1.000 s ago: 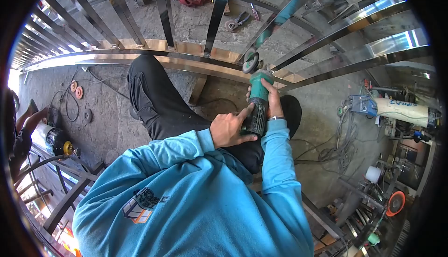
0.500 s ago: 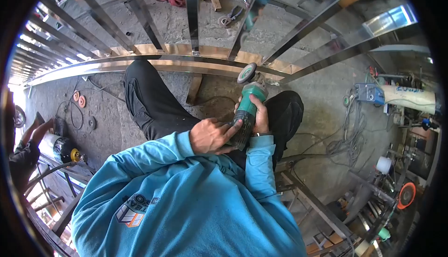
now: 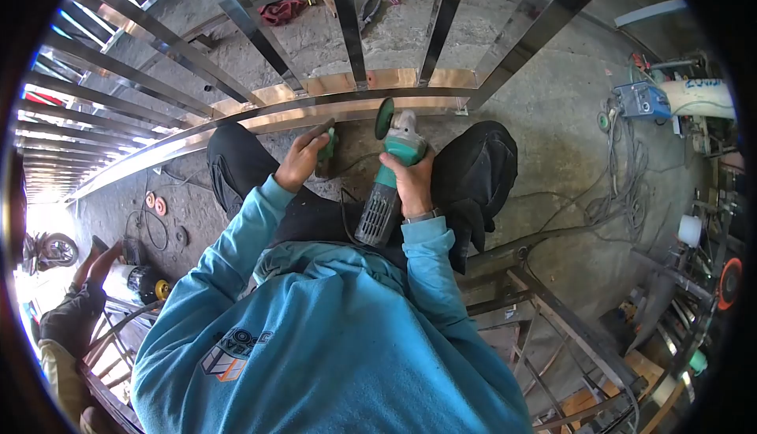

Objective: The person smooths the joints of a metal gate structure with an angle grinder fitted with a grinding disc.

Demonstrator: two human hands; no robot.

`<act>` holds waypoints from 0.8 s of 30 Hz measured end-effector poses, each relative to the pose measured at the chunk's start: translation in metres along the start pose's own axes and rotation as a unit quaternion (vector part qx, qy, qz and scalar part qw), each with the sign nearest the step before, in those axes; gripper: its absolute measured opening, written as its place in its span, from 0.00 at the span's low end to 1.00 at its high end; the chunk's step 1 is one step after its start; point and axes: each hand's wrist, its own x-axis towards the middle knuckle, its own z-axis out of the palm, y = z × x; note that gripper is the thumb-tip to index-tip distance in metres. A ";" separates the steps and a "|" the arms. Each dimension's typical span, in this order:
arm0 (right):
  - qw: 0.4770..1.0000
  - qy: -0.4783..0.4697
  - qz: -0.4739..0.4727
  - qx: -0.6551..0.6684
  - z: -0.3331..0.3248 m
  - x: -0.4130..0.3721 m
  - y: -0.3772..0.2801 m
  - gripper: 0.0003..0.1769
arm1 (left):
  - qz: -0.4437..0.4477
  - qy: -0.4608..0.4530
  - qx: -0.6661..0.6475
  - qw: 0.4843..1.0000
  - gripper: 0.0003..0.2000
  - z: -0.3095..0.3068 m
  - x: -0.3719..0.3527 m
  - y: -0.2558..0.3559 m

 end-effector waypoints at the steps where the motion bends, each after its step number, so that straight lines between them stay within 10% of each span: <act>1: 1.000 0.001 0.001 0.004 -0.001 0.002 0.006 0.48 | 0.000 -0.002 0.004 1.000 0.23 0.004 0.005 0.001; 18: 0.996 0.020 -0.068 -0.061 0.014 -0.005 -0.006 0.45 | 0.135 0.103 0.195 0.966 0.20 0.054 0.041 0.007; 24: 0.995 0.022 -0.082 -0.060 0.013 -0.003 -0.002 0.45 | 0.053 0.111 0.121 0.985 0.18 0.057 0.040 0.011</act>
